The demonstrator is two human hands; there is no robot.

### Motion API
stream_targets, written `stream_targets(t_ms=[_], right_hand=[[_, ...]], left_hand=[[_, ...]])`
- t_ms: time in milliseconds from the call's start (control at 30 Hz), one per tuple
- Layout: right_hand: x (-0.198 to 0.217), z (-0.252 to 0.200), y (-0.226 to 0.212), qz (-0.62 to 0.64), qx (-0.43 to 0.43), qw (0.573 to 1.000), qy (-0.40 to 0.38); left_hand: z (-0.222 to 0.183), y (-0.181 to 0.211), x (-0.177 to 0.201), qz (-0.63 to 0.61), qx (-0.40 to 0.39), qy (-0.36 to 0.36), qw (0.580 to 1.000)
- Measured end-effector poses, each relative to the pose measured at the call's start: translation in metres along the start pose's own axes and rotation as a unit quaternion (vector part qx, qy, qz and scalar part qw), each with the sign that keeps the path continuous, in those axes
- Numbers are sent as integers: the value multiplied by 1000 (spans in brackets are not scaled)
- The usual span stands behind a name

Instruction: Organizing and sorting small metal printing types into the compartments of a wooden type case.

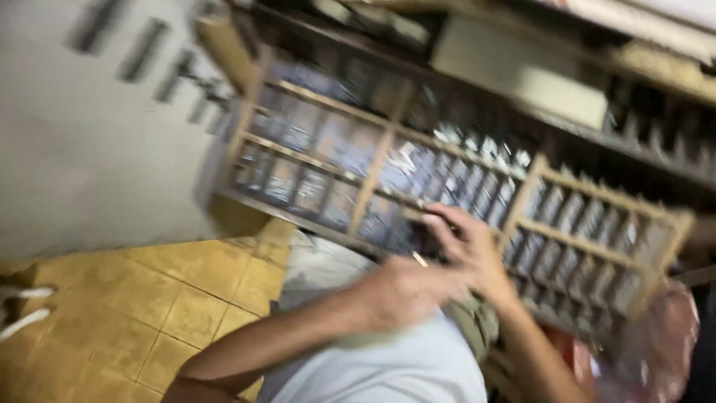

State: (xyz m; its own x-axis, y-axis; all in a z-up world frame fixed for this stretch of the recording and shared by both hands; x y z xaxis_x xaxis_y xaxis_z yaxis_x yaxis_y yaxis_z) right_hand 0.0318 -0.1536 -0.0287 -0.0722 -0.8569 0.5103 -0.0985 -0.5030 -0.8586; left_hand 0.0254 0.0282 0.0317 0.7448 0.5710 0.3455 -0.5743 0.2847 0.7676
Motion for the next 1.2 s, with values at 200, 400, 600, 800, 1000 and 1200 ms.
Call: stream_targets(t_ms=[200, 400, 600, 800, 1000, 1200], right_hand=[[40, -132, 50, -76, -29, 996, 32], [9, -156, 70, -135, -52, 983, -115], [16, -148, 63, -167, -35, 983, -70], [39, -155, 28, 122, -132, 955, 235], [27, -149, -8, 131, -51, 943, 300], [25, -145, -16, 115, 16, 941, 318]], left_hand=[[27, 20, 50, -79, 208, 103, 969], [21, -3, 16, 11, 138, 20, 990], [28, 9, 16, 4, 179, -13, 984], [24, 4, -17, -6, 151, -105, 983], [30, 20, -15, -21, 92, -66, 993], [21, 19, -21, -3, 102, -61, 993]])
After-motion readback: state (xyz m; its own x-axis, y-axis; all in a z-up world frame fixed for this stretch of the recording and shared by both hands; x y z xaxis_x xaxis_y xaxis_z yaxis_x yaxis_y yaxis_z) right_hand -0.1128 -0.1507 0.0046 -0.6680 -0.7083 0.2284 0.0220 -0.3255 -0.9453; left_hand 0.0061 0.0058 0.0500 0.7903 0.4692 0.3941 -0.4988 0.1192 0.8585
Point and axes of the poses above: each hand's wrist, its own z-axis towards the middle knuckle, its own x-axis out of the back of the hand, y = z × x, the point moved 1 cm from there along z, towards the middle knuckle, and after that the axes turned 2 degrees about -x, right-handed, at the moved point
